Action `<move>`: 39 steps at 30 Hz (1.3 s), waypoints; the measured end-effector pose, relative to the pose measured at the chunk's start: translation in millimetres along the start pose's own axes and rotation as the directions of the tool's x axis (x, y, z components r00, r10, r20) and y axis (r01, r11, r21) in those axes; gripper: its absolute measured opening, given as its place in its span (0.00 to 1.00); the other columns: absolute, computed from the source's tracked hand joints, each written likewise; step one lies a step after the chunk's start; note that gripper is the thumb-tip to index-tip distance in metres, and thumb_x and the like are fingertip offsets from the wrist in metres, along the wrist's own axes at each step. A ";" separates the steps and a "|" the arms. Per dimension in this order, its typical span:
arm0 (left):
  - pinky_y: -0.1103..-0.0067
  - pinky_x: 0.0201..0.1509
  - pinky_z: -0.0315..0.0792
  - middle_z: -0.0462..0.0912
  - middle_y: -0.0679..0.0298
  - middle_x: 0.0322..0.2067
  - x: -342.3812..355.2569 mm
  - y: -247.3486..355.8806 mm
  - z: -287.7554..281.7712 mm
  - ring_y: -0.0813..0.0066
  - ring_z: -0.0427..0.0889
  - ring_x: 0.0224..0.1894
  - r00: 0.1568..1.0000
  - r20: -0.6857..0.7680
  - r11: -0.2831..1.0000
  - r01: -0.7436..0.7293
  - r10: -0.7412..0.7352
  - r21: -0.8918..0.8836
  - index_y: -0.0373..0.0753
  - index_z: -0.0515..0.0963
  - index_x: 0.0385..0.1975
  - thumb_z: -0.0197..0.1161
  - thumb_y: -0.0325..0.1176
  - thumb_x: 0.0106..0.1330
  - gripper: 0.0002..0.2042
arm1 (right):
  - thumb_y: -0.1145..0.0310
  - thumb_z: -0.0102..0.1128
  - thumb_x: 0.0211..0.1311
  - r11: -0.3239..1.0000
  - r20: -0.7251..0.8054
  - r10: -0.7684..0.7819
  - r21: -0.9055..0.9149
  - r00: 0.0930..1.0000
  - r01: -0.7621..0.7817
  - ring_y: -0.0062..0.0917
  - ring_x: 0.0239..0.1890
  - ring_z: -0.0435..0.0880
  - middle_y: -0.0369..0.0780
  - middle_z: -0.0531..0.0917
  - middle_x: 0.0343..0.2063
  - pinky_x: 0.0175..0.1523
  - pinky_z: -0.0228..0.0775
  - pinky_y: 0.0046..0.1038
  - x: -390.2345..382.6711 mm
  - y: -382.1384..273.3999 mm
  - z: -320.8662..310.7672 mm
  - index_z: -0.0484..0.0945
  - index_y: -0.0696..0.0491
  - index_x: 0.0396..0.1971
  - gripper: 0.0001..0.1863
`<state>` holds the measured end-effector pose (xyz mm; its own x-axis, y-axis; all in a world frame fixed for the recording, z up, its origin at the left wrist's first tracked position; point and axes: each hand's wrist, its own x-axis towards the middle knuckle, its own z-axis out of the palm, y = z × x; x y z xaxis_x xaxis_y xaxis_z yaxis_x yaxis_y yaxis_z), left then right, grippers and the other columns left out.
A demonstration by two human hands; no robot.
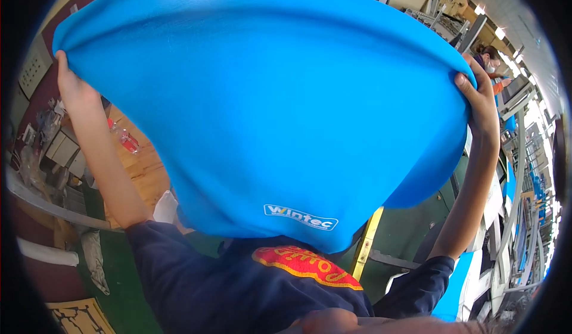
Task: Placing unprinted fabric onto pallets and removing printed items from a rotary screen printing press.
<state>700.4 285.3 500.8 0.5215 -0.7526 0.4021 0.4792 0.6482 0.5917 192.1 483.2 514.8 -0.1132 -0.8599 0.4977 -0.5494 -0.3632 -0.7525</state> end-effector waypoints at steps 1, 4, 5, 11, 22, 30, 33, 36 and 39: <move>0.63 0.60 0.64 0.69 0.53 0.55 6.9 -6.2 -5.1 0.59 0.68 0.57 1.000 -0.015 1.000 0.016 -0.016 0.005 0.32 0.65 0.54 0.40 0.45 0.72 0.23 | 0.59 0.67 0.52 0.994 0.077 0.040 0.099 0.996 -0.047 0.09 0.30 0.71 0.28 0.72 0.26 0.36 0.63 0.13 12.7 8.9 0.1 0.74 0.52 0.33 0.15; 0.63 0.60 0.64 0.68 0.53 0.55 27.9 -24.6 -23.4 0.58 0.68 0.57 0.999 -0.021 0.999 0.035 -0.035 0.006 0.32 0.64 0.55 0.40 0.46 0.72 0.23 | 0.60 0.67 0.52 0.947 0.120 0.043 0.311 0.992 -0.079 0.09 0.29 0.71 0.28 0.72 0.25 0.34 0.65 0.13 41.6 22.4 19.7 0.74 0.52 0.34 0.15; 0.63 0.60 0.64 0.68 0.53 0.56 34.5 -29.4 -29.3 0.58 0.67 0.57 0.999 -0.003 0.999 0.044 -0.044 0.002 0.32 0.64 0.55 0.40 0.46 0.72 0.23 | 0.60 0.67 0.52 0.948 0.078 0.030 0.314 0.997 -0.053 0.10 0.29 0.73 0.28 0.73 0.26 0.34 0.66 0.13 50.8 27.0 27.4 0.75 0.51 0.36 0.16; 0.62 0.60 0.64 0.66 0.52 0.56 68.2 -86.8 -42.3 0.56 0.67 0.58 0.982 -0.076 0.984 0.174 -0.175 -0.020 0.33 0.63 0.56 0.43 0.46 0.71 0.24 | 0.61 0.67 0.52 0.921 0.167 0.130 0.344 0.977 -0.181 0.11 0.29 0.75 0.30 0.77 0.27 0.34 0.69 0.15 109.1 71.4 80.4 0.75 0.52 0.36 0.15; 0.61 0.60 0.64 0.69 0.54 0.56 139.6 -380.9 -192.0 0.56 0.68 0.56 0.737 -0.010 0.730 0.668 -0.676 -0.146 0.37 0.67 0.55 0.39 0.53 0.69 0.27 | 0.57 0.67 0.52 0.774 0.363 0.378 0.382 0.852 -0.505 0.23 0.35 0.80 0.39 0.81 0.36 0.42 0.74 0.28 207.9 300.1 226.6 0.77 0.56 0.42 0.21; 0.56 0.61 0.61 0.66 0.50 0.57 114.2 -482.3 -291.7 0.51 0.66 0.58 0.631 -0.153 0.649 0.750 -0.760 -0.129 0.37 0.63 0.57 0.41 0.44 0.69 0.22 | 0.62 0.66 0.53 0.747 0.279 0.602 0.132 0.748 -0.651 0.19 0.34 0.77 0.37 0.81 0.33 0.40 0.70 0.22 169.2 444.5 339.1 0.78 0.58 0.38 0.17; 0.60 0.58 0.65 0.68 0.53 0.55 133.4 -468.7 -294.3 0.56 0.68 0.56 0.640 -0.136 0.648 0.762 -0.756 -0.019 0.40 0.60 0.60 0.54 0.37 0.63 0.25 | 0.64 0.63 0.55 0.694 0.346 0.620 0.179 0.705 -0.698 0.21 0.36 0.78 0.37 0.81 0.35 0.42 0.70 0.23 178.3 443.2 338.7 0.75 0.56 0.42 0.17; 0.71 0.55 0.67 0.70 0.57 0.51 132.5 -469.4 -254.0 0.67 0.71 0.52 0.727 -0.225 0.663 0.685 -0.648 0.303 0.42 0.57 0.63 0.61 0.27 0.57 0.32 | 0.67 0.61 0.56 0.713 0.324 0.626 0.129 0.709 -0.689 0.21 0.38 0.78 0.38 0.81 0.37 0.44 0.71 0.22 185.6 450.1 323.7 0.75 0.55 0.44 0.15; 0.80 0.53 0.67 0.69 0.57 0.55 138.4 -461.4 -238.1 0.71 0.71 0.51 0.877 -0.066 0.700 0.423 -0.476 0.575 0.44 0.50 0.67 0.52 0.18 0.54 0.37 | 0.72 0.57 0.58 0.765 0.311 0.505 0.272 0.806 -0.584 0.21 0.41 0.78 0.39 0.80 0.40 0.46 0.70 0.22 196.2 453.0 325.9 0.74 0.55 0.45 0.14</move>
<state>719.6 -90.4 117.1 0.2756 -0.9609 0.0249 0.1500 0.0686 0.9863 190.8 33.1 131.0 -0.1110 -0.9874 -0.1128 -0.1288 0.1268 -0.9835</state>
